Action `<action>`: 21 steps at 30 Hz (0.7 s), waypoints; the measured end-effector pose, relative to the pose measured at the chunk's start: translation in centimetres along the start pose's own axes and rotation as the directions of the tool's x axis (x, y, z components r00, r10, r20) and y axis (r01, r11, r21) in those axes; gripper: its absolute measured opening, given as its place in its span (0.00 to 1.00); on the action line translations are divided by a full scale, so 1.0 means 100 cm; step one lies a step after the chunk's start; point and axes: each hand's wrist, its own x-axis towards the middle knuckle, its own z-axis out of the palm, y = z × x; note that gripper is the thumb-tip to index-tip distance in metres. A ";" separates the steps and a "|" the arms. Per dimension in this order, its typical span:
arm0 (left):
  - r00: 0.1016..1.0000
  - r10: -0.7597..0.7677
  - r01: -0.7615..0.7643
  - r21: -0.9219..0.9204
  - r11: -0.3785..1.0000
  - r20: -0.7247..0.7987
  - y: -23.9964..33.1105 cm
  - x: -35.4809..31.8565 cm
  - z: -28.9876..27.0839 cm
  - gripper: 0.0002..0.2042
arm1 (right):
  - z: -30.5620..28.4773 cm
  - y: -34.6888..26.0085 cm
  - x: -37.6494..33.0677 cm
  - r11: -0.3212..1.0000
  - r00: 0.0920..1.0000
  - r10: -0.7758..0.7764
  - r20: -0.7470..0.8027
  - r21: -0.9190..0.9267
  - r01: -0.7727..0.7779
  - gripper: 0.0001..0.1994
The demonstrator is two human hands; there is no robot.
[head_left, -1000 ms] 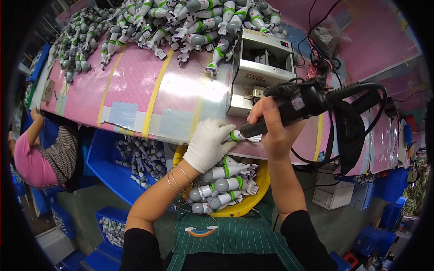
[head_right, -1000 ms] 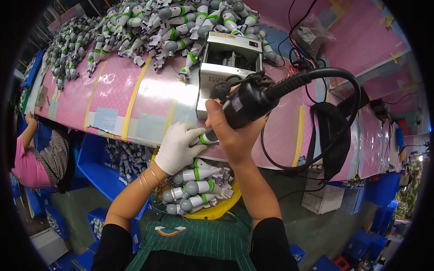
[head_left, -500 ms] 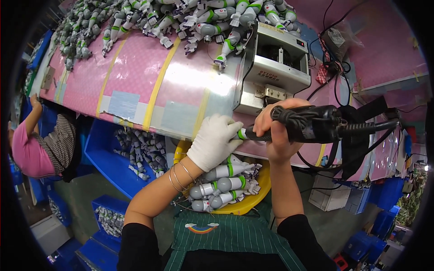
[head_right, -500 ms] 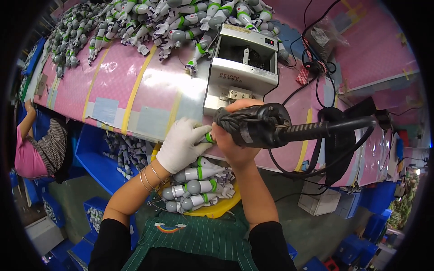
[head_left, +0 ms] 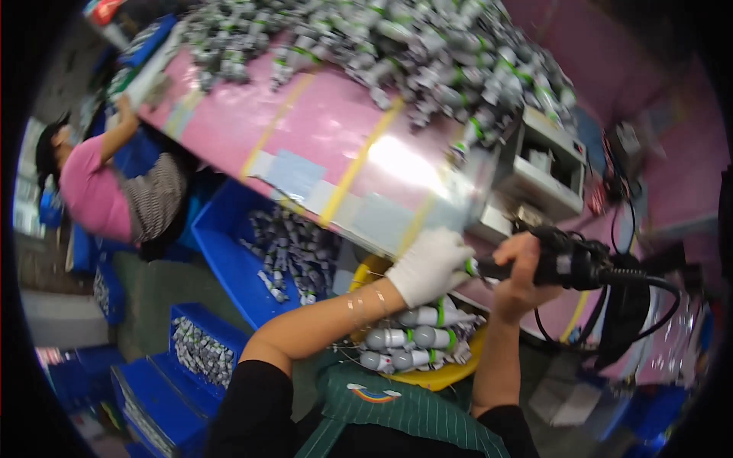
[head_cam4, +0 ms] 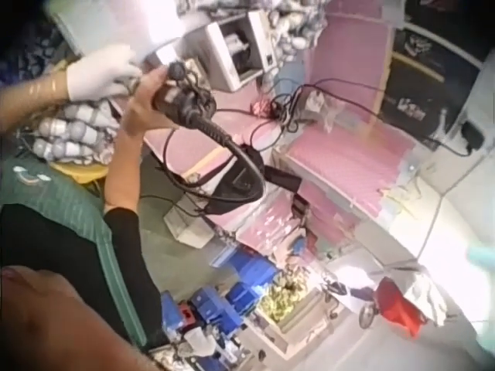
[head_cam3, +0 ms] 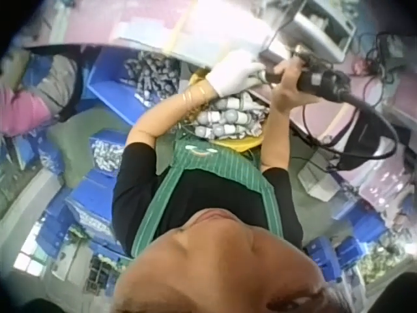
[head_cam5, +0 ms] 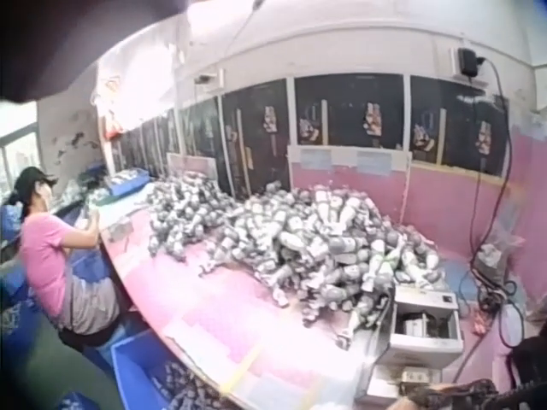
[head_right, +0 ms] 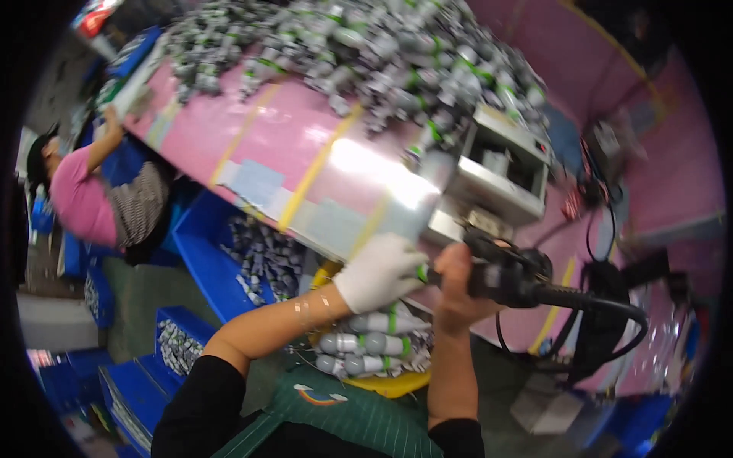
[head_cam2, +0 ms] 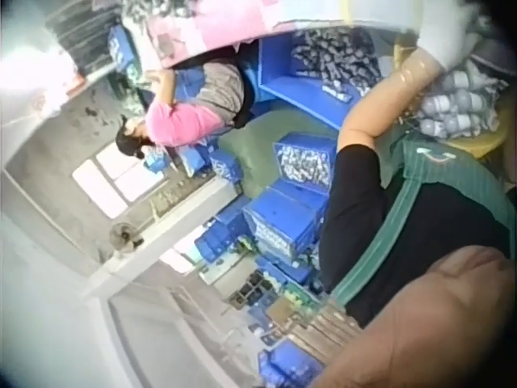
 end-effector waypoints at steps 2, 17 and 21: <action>0.999 0.032 -0.032 0.009 0.999 -0.018 -0.001 -0.003 0.002 0.14 | -0.004 -0.003 0.000 1.000 1.000 -0.003 0.003 -0.017 0.003 0.10; 0.960 0.186 -0.130 -0.253 0.959 0.209 0.077 -0.091 -0.070 0.20 | -0.069 -0.041 0.031 0.969 0.993 0.089 0.081 0.225 -0.105 0.13; 0.904 -0.387 0.381 -0.068 0.922 -0.184 0.025 -0.117 -0.101 0.14 | -0.061 -0.055 0.026 0.973 0.983 0.135 0.122 0.173 -0.155 0.14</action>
